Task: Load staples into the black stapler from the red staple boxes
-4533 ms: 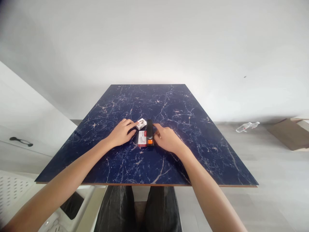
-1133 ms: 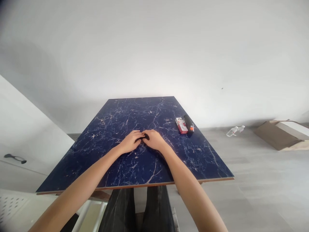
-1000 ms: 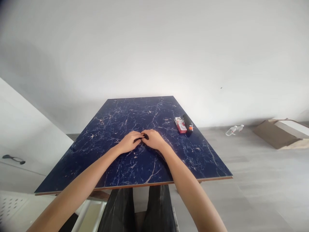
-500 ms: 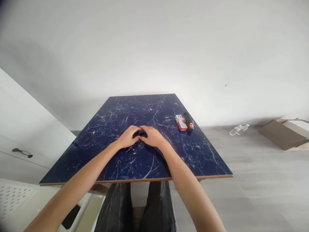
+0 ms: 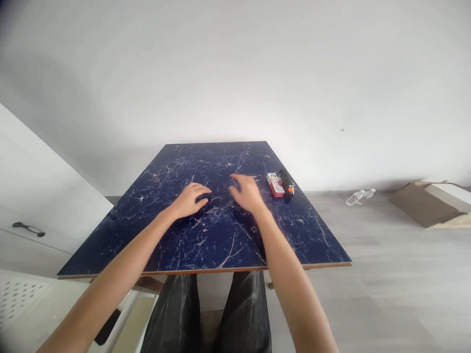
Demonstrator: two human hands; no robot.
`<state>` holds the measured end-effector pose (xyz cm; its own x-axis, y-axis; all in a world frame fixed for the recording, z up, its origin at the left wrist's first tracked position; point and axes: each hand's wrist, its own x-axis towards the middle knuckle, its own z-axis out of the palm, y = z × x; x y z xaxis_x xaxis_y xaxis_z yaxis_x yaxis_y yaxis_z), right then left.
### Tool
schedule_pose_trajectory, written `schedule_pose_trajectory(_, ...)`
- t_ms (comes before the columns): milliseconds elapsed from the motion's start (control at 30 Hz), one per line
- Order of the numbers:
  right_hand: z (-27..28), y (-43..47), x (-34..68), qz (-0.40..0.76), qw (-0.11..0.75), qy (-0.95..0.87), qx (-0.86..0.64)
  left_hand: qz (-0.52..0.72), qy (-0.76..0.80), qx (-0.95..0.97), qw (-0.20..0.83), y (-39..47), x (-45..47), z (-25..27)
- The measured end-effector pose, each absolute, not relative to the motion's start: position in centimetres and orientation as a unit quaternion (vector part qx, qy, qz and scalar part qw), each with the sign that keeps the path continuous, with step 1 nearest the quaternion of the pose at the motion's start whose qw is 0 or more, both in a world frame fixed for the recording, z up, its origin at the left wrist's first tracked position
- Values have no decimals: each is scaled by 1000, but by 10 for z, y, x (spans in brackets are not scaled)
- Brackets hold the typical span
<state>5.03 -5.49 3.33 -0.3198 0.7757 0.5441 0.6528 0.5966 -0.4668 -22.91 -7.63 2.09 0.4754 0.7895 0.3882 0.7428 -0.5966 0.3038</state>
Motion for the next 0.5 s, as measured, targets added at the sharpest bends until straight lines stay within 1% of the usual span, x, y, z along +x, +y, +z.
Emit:
schedule_pose_trajectory(33,35,-50,65,31,422,-763,-489,267,470,841,31,-74,-242,25)
schedule_pose_trajectory(100,35,-38,99,-31,469,-641,-607,308,527,792,-1,-71,-274,30)
schedule_pose_trajectory(167,30,-27,132,-8,453,-551,-701,334,578,744,-26,-72,-311,28)
schedule_pose_trajectory(233,19,-17,158,83,394,-512,-759,326,620,713,-22,-75,-344,20)
schedule_pose_trajectory(300,8,-11,173,137,355,-521,-764,337,658,673,10,-79,-366,12)
schedule_pose_trajectory(400,-3,-9,177,126,351,-533,-759,389,677,623,44,-81,-376,5)
schedule_pose_trajectory(500,-2,-13,159,120,355,-558,-740,410,660,629,37,-75,-371,5)
